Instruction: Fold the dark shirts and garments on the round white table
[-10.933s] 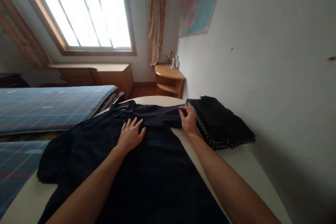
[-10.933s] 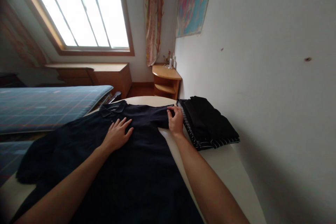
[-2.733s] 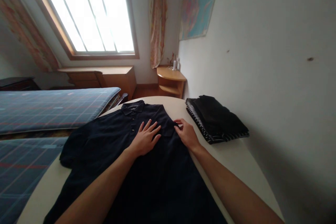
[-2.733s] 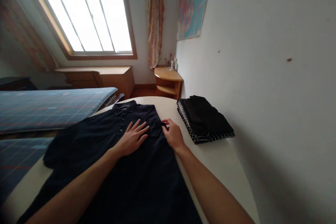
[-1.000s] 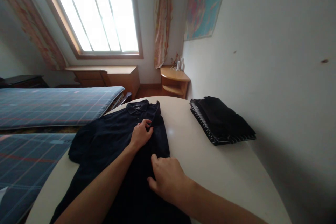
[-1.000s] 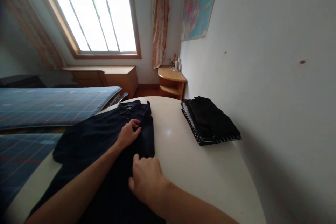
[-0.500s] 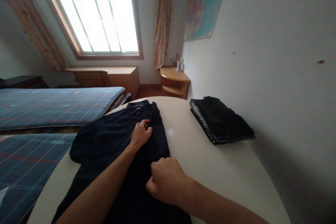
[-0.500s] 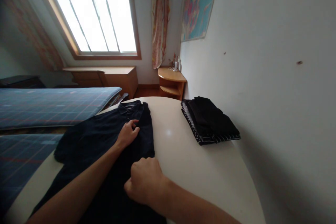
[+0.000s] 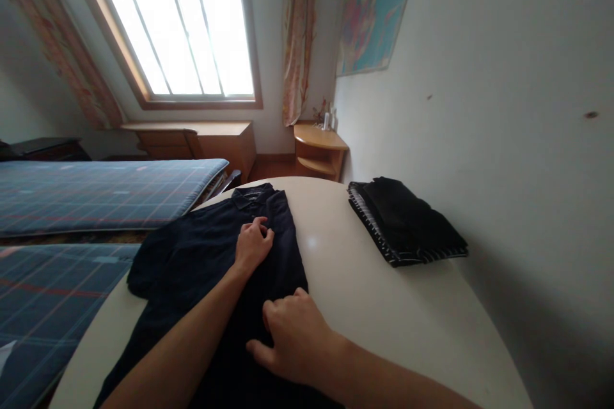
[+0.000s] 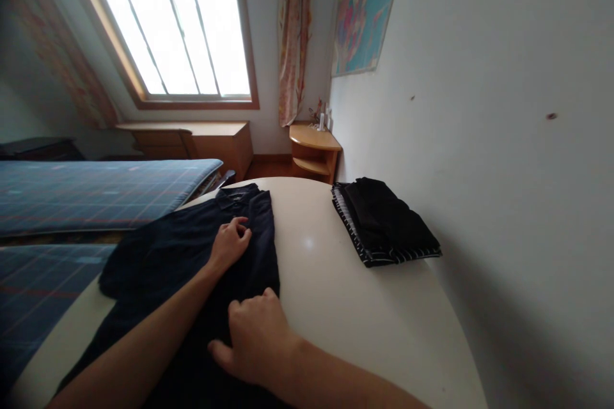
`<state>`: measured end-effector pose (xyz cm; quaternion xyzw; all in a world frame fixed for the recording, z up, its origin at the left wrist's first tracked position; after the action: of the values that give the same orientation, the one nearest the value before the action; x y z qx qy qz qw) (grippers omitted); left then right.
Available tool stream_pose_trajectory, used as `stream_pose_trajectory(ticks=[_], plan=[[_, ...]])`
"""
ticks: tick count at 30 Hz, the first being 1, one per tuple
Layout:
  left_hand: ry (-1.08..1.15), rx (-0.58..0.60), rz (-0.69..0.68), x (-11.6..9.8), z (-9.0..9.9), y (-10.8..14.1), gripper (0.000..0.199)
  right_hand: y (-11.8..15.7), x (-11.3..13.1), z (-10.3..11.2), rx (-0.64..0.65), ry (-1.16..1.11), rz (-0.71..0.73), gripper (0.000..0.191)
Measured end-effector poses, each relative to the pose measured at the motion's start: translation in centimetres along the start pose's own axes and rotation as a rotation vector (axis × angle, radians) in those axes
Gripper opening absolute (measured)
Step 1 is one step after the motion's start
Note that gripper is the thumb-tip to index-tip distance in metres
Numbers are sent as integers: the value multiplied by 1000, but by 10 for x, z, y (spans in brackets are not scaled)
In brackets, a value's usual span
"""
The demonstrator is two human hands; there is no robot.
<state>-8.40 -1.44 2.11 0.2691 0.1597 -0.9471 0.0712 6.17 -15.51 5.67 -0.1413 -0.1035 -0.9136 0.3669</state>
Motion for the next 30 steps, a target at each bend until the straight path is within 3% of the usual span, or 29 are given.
stream_pose_trajectory(ticks=[8, 15, 20, 30], plan=[[-71, 72, -109, -1, -9, 1, 38, -3, 2, -9, -9, 54, -36, 22], [-102, 110, -116, -2, -11, 0, 44, -4, 1, -6, -72, 8, 7, 21], [-103, 121, -105, -5, -13, -3, 44, -6, -2, -13, -47, 4, 29, 22], [-82, 137, -45, -4, -25, -64, 44, -5, -5, -19, -42, -19, 40, 21]])
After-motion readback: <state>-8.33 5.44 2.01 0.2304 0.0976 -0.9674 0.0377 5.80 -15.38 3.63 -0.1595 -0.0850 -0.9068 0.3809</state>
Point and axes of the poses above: each hand's wrist, its own y-axis away from the middle knuckle, its own z-axis out of the back of the hand, x = y × z, the point moved 4 cm from there along -y, towards the middle knuckle, and after that the axes turned 3 degrees about x, right-handed, at the moved point
